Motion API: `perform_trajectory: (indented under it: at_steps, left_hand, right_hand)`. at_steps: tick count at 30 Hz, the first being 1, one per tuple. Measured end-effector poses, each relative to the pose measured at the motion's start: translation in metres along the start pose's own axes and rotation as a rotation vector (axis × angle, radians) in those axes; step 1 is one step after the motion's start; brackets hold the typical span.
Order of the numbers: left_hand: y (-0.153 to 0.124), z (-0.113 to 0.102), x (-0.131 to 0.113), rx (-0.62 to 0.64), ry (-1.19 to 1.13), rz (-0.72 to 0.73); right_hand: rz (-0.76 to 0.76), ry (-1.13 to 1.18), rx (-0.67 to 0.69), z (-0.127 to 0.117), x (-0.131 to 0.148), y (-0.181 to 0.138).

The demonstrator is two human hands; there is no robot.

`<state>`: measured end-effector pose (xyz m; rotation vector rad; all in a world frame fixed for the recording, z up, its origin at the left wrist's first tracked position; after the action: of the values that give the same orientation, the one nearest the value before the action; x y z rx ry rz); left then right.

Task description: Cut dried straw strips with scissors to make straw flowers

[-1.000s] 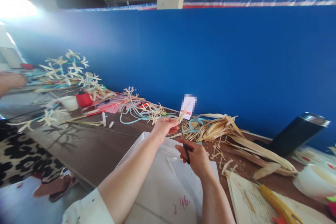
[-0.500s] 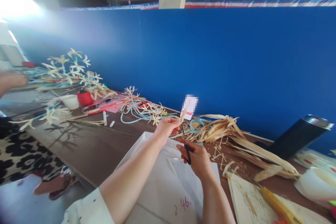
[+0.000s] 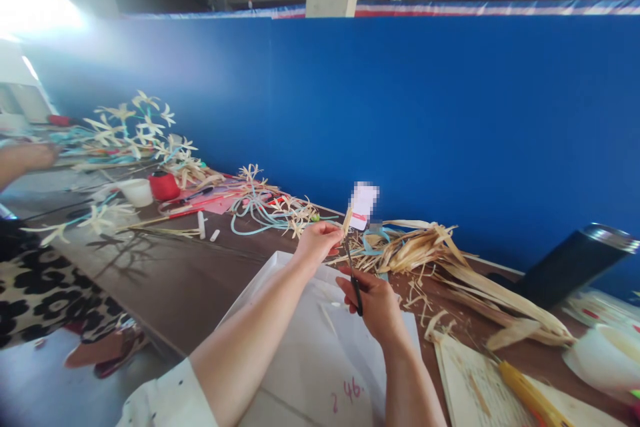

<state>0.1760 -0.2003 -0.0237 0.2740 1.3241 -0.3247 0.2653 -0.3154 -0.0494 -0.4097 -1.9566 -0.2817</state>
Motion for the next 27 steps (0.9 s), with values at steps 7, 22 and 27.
perform_trajectory:
  at_steps: [7, 22, 27]
  left_hand:
    - [-0.0005, 0.0037, 0.0023, 0.037, -0.019, -0.032]
    - [-0.0017, 0.0057, 0.0062, 0.025, -0.051, -0.072]
    - [-0.0020, 0.0047, 0.0047, 0.015, -0.029, -0.066]
  right_hand:
    - [-0.002, 0.035, -0.006, -0.0010, 0.0015, -0.0013]
    - [-0.004, 0.018, -0.029, -0.0015, 0.0018, -0.0007]
    - [-0.018, 0.012, -0.044, -0.0029, 0.0036, -0.0012]
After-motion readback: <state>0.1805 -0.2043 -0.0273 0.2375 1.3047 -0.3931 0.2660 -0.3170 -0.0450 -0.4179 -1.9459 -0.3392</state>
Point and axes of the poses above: each hand's wrist, its own y-axis towards the middle knuckle, its own z-axis out of the palm, x = y × z, the point moved 6 cm from there along y, towards the middle knuckle, and after that the axes turned 5 degrees about -y, right-handed, at the moved point
